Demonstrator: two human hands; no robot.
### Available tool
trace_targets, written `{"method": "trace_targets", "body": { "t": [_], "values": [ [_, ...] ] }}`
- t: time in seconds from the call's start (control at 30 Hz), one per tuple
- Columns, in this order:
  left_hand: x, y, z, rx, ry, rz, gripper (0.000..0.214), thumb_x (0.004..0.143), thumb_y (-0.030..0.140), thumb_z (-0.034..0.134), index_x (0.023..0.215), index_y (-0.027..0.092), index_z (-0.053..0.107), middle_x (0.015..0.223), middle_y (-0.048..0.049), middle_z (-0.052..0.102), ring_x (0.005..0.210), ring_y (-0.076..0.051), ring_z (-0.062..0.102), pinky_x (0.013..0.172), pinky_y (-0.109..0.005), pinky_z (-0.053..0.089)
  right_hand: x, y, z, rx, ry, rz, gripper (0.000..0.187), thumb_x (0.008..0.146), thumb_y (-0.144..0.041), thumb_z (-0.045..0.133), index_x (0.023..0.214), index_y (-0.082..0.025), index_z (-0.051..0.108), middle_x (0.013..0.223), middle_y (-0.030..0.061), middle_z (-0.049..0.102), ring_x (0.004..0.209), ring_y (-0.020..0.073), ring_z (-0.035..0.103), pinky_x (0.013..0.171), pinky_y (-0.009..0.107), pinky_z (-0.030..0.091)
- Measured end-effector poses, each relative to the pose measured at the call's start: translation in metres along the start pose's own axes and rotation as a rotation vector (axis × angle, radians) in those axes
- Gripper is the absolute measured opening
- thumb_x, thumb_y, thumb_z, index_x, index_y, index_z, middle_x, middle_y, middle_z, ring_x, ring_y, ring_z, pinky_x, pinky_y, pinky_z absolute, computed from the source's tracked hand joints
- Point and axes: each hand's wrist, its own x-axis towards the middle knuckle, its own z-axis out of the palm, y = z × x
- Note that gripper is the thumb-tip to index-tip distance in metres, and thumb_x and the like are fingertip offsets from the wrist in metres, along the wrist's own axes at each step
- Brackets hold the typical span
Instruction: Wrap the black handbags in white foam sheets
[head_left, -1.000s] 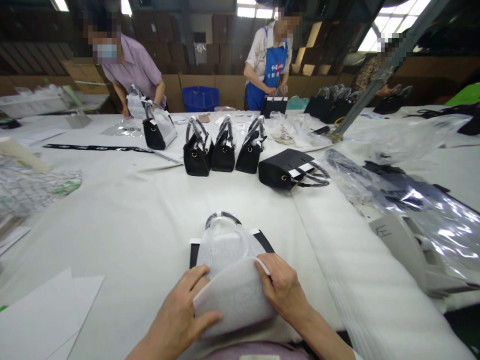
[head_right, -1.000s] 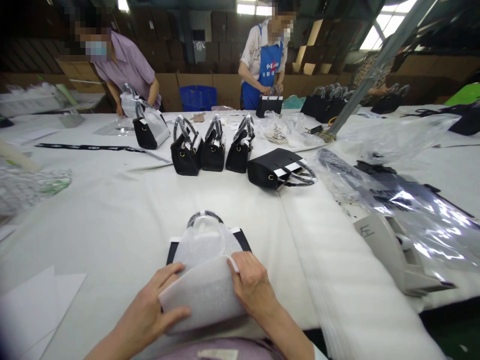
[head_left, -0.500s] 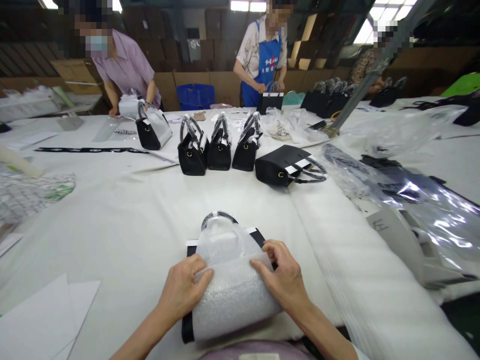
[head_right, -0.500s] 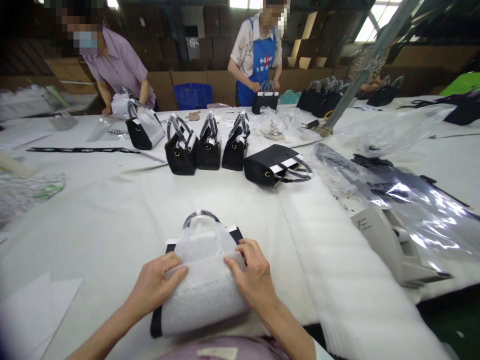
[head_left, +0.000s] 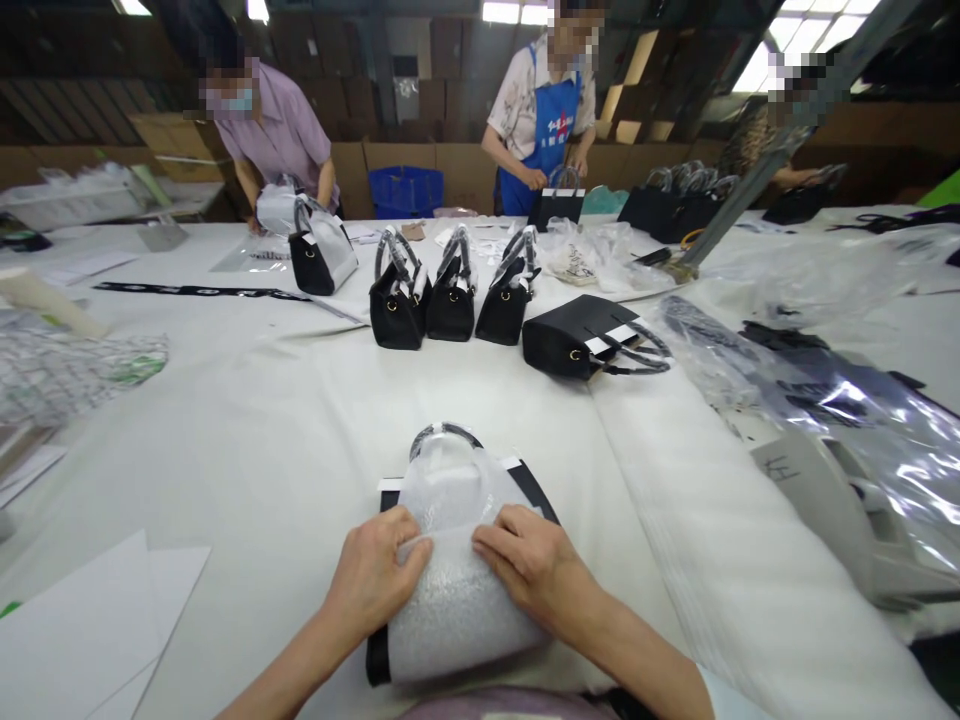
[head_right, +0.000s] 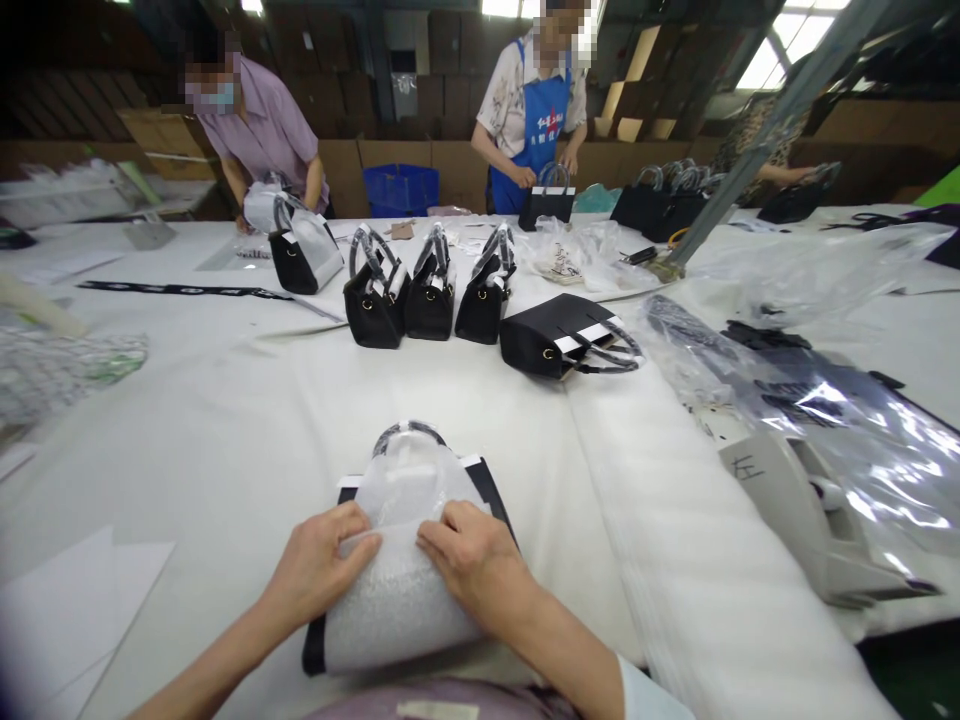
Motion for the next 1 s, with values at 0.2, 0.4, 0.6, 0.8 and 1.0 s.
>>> {"method": "trace_targets", "body": {
  "t": [0.2,0.4,0.6,0.8,1.0],
  "values": [
    [0.009,0.0,-0.002,-0.001,-0.025,-0.008,0.027,0.085,0.028,0.049,0.06,0.019,0.054,0.074,0.0016,0.06,0.068,-0.013,0.056,0.067,-0.028,0.038,0.021,-0.002,0.011,-0.067,-0.149,0.248,0.022,0.084,-0.042,0.063,0.077,-0.022,0.057,0.074,0.0009,0.065,0.064,0.0173,0.06,0.058,0.029,0.038],
    [-0.001,0.003,-0.002,0.15,0.268,0.136,0.009,0.085,0.029,0.058,0.085,0.02,0.06,0.1,-0.0056,0.063,0.089,-0.022,0.058,0.079,-0.035,0.047,0.026,0.0,0.013,-0.07,-0.246,0.298,0.025,0.089,-0.044,0.054,0.078,-0.022,0.058,0.079,0.0019,0.067,0.068,0.0165,0.061,0.059,0.028,0.035],
    [-0.04,0.028,0.029,0.341,0.2,0.454,0.065,0.081,0.041,0.065,0.135,0.014,0.042,0.136,-0.0151,0.051,0.123,-0.028,0.048,0.1,-0.04,0.045,0.028,-0.001,0.009,-0.079,-0.294,0.317,0.023,0.091,-0.042,0.049,0.082,-0.023,0.059,0.082,0.0012,0.068,0.073,0.0179,0.063,0.061,0.028,0.035],
    [-0.049,0.015,0.071,0.617,0.238,0.427,0.117,0.057,0.052,0.079,0.149,0.019,0.015,0.147,-0.0244,0.034,0.132,-0.042,0.038,0.104,-0.055,0.038,0.022,-0.007,0.009,-0.087,-0.26,0.35,0.03,0.095,-0.039,0.038,0.09,-0.018,0.059,0.086,0.0075,0.069,0.075,0.021,0.065,0.062,0.029,0.041],
    [-0.04,-0.019,0.103,0.642,0.429,0.517,0.091,0.072,0.036,0.06,0.149,0.025,0.013,0.142,-0.0209,0.043,0.124,-0.04,0.048,0.092,-0.055,0.044,-0.015,0.029,0.003,0.465,0.154,0.461,0.028,0.098,-0.037,0.035,0.106,-0.021,0.056,0.079,0.0006,0.067,0.066,0.0126,0.064,0.063,0.024,0.048]
  ]
}}
